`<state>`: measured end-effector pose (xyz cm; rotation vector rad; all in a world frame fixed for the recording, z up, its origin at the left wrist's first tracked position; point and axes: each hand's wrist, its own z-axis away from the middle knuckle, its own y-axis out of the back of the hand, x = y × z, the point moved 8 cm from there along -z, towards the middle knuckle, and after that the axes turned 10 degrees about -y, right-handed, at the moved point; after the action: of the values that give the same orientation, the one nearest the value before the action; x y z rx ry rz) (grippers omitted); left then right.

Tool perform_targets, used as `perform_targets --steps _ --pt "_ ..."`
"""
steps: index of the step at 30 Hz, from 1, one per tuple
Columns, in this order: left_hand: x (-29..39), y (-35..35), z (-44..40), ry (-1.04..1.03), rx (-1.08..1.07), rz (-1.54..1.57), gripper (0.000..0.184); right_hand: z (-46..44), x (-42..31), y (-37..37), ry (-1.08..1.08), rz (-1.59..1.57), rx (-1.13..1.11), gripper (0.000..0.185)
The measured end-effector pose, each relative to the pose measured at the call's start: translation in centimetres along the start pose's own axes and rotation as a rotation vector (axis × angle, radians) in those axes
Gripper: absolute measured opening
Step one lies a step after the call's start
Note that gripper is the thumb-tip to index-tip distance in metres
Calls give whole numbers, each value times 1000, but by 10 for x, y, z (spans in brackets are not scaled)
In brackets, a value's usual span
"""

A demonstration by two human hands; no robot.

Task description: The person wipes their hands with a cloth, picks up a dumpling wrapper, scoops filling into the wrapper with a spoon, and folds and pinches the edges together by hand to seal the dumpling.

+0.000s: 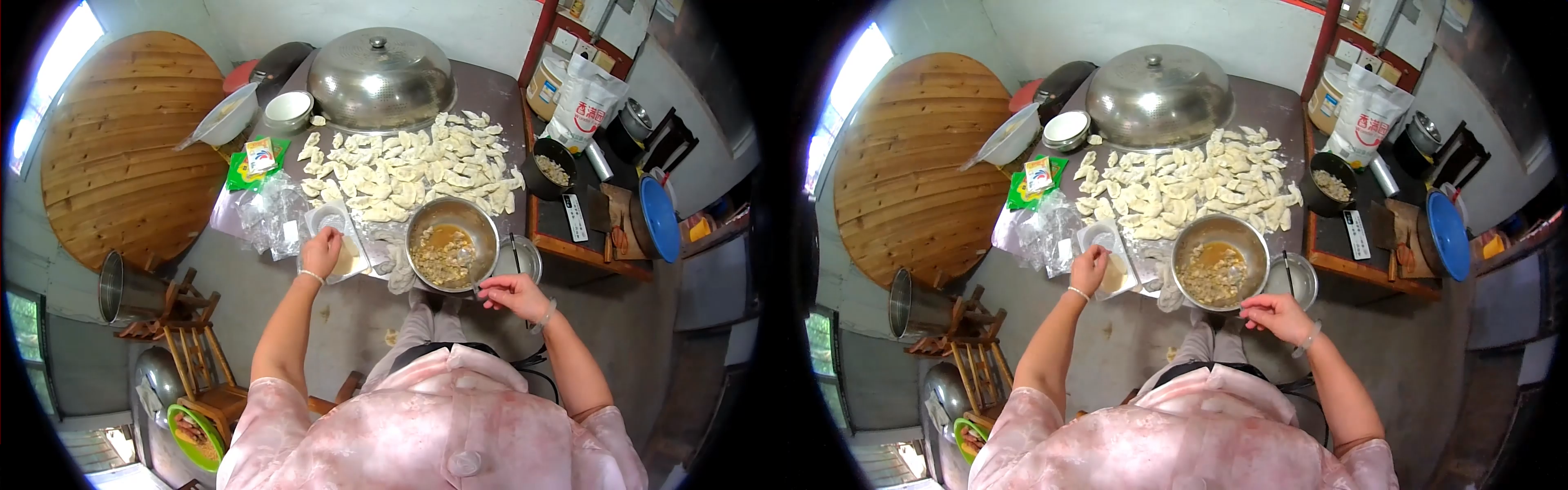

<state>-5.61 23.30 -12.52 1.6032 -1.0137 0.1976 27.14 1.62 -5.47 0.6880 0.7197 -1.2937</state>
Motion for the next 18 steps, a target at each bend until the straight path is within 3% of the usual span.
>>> perform_targets --steps 5,8,14,17,18 --pt "14 -8 -11 255 -15 601 12 -8 -19 -17 34 -20 -46 26" --pt "49 -23 -12 279 -90 844 10 -19 -33 -32 82 -66 -91 31" --pt "127 -32 -4 425 -35 1177 9 -46 -65 -63 279 -249 4 46" --pt "155 -39 7 493 -41 1285 10 -50 -64 -86 136 -332 -224 47" --pt "159 -42 9 497 -26 1324 10 -53 -59 -86 113 -338 -204 38"
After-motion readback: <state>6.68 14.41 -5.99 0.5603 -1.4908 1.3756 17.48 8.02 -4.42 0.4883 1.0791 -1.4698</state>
